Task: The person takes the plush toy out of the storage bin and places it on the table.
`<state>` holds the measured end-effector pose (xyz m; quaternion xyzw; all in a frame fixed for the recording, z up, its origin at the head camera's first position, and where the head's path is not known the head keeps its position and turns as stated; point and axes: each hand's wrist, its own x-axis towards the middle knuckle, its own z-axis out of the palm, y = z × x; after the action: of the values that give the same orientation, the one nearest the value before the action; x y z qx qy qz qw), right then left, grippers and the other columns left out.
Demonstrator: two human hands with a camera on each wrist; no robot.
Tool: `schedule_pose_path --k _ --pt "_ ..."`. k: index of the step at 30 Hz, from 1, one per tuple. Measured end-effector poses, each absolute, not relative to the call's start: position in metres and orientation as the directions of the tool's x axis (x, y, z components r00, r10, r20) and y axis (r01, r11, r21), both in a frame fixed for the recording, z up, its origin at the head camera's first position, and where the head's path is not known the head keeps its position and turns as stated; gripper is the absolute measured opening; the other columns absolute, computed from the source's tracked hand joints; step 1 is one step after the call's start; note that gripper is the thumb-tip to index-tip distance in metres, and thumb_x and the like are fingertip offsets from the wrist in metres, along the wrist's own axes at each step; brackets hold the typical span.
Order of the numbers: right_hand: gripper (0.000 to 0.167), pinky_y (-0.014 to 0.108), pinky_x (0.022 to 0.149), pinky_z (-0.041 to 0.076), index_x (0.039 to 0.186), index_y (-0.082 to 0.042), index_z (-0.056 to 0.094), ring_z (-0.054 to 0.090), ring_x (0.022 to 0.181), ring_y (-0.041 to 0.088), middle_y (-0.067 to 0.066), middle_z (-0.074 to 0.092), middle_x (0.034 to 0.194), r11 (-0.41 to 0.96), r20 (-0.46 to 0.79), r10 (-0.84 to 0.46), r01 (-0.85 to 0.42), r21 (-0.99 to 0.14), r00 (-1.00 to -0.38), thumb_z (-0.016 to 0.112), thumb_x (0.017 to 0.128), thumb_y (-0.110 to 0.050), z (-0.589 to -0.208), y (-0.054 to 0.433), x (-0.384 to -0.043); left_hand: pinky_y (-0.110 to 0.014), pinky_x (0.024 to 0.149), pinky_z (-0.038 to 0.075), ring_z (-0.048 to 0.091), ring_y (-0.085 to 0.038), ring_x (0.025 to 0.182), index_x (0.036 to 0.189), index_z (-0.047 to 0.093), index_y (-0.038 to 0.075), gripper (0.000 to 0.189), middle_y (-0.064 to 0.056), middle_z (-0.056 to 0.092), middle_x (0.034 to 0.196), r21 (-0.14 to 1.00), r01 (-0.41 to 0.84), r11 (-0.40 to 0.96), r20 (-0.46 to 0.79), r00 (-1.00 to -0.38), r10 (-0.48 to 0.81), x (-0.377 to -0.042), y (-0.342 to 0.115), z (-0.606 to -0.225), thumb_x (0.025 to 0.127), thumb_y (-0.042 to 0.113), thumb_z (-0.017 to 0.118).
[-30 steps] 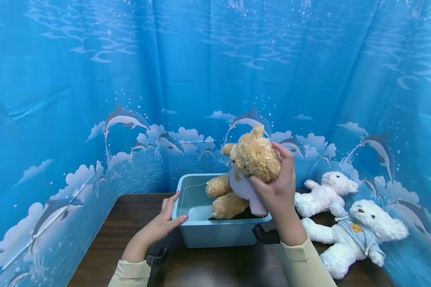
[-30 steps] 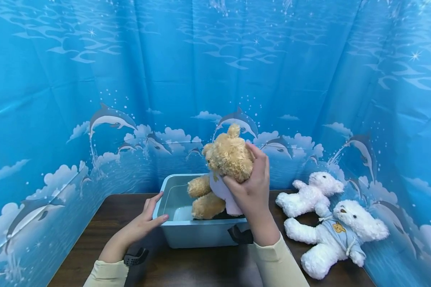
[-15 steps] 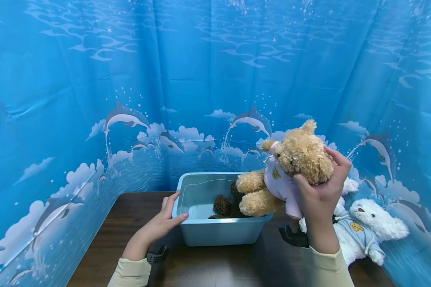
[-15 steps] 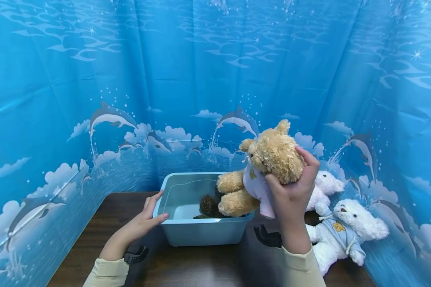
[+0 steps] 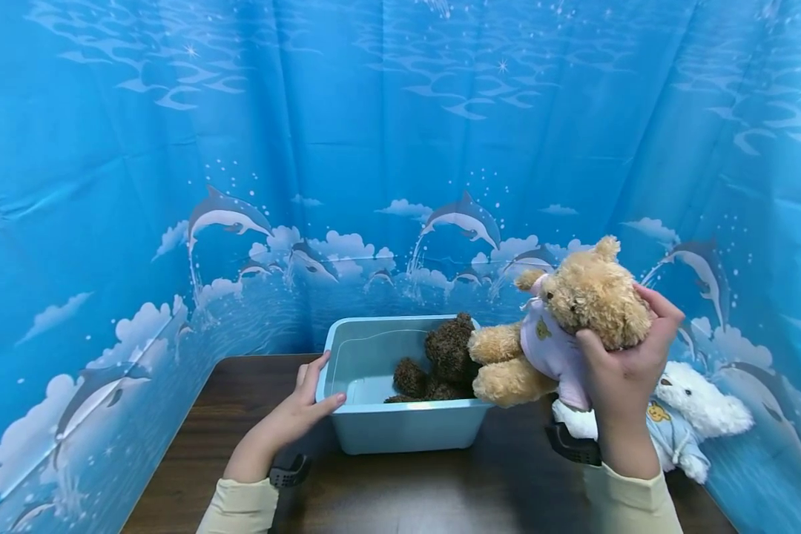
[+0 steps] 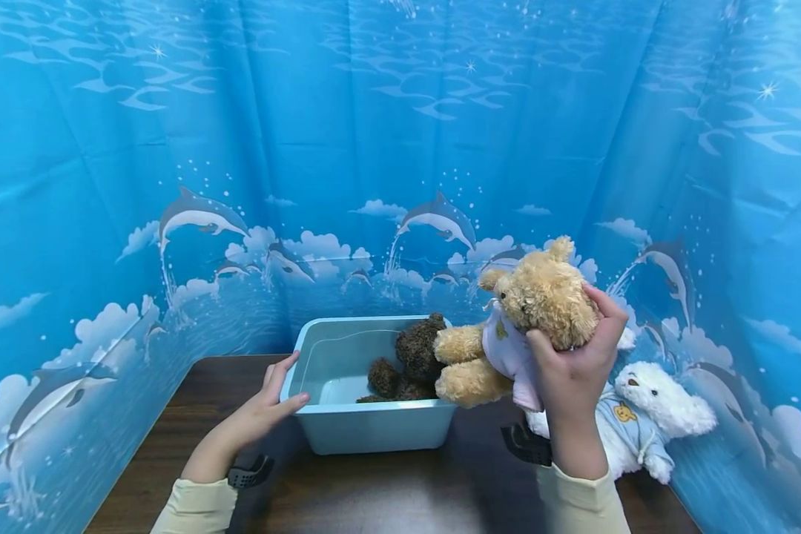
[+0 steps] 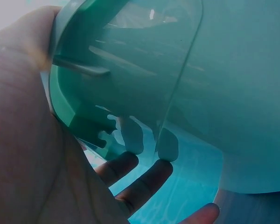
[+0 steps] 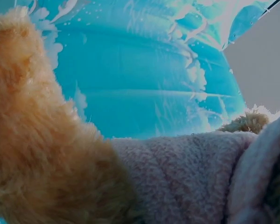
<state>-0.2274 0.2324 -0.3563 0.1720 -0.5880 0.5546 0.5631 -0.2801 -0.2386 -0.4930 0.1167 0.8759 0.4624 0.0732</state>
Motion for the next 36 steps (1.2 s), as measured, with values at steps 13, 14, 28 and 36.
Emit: schedule_pose_path --k 13,14,28,36 --pt "0.085 0.028 0.102 0.044 0.151 -0.011 0.053 0.058 0.129 0.019 -0.002 0.059 0.145 0.429 0.765 0.535 -0.664 -0.612 -0.359 0.077 0.072 0.012 -0.381 0.272 -0.238 -0.081 0.121 0.032 0.016 -0.052 0.159 0.174 0.001 0.028 0.100 -0.016 0.004 0.174 0.843 0.144 0.518 -0.014 -0.957 0.289 -0.278 -0.239 -0.490 0.103 0.059 0.063" --pt "0.086 0.028 0.102 0.044 0.151 -0.012 0.052 0.057 0.130 0.019 -0.004 0.059 0.146 0.433 0.757 0.537 -0.647 -0.627 -0.373 0.078 0.073 0.012 -0.384 0.274 -0.239 -0.081 0.120 0.032 0.016 -0.052 0.159 0.174 0.001 0.028 0.100 -0.016 0.003 0.174 0.841 0.147 0.521 -0.014 -0.957 0.291 -0.278 -0.239 -0.490 0.103 0.059 0.063" --pt "0.081 0.024 0.095 0.038 0.152 -0.013 0.053 0.054 0.123 0.010 0.011 0.059 0.148 0.523 0.667 0.550 -0.415 -0.745 -0.503 0.085 0.080 0.004 -0.436 0.268 -0.275 -0.080 0.121 0.033 0.019 -0.052 0.159 0.174 0.002 0.027 0.099 -0.016 0.004 0.174 0.830 0.140 0.540 -0.015 -0.962 0.273 -0.278 -0.238 -0.489 0.103 0.060 0.062" --pt "0.076 0.045 0.096 0.042 0.151 -0.007 0.050 0.059 0.127 0.035 0.021 0.058 0.147 0.512 0.619 0.530 -0.364 -0.778 -0.580 0.083 0.083 0.002 -0.457 0.256 -0.291 -0.078 0.120 0.036 0.020 -0.052 0.158 0.175 0.003 0.026 0.099 -0.017 0.005 0.174 0.834 0.142 0.534 -0.009 -0.963 0.270 -0.277 -0.238 -0.491 0.103 0.058 0.063"
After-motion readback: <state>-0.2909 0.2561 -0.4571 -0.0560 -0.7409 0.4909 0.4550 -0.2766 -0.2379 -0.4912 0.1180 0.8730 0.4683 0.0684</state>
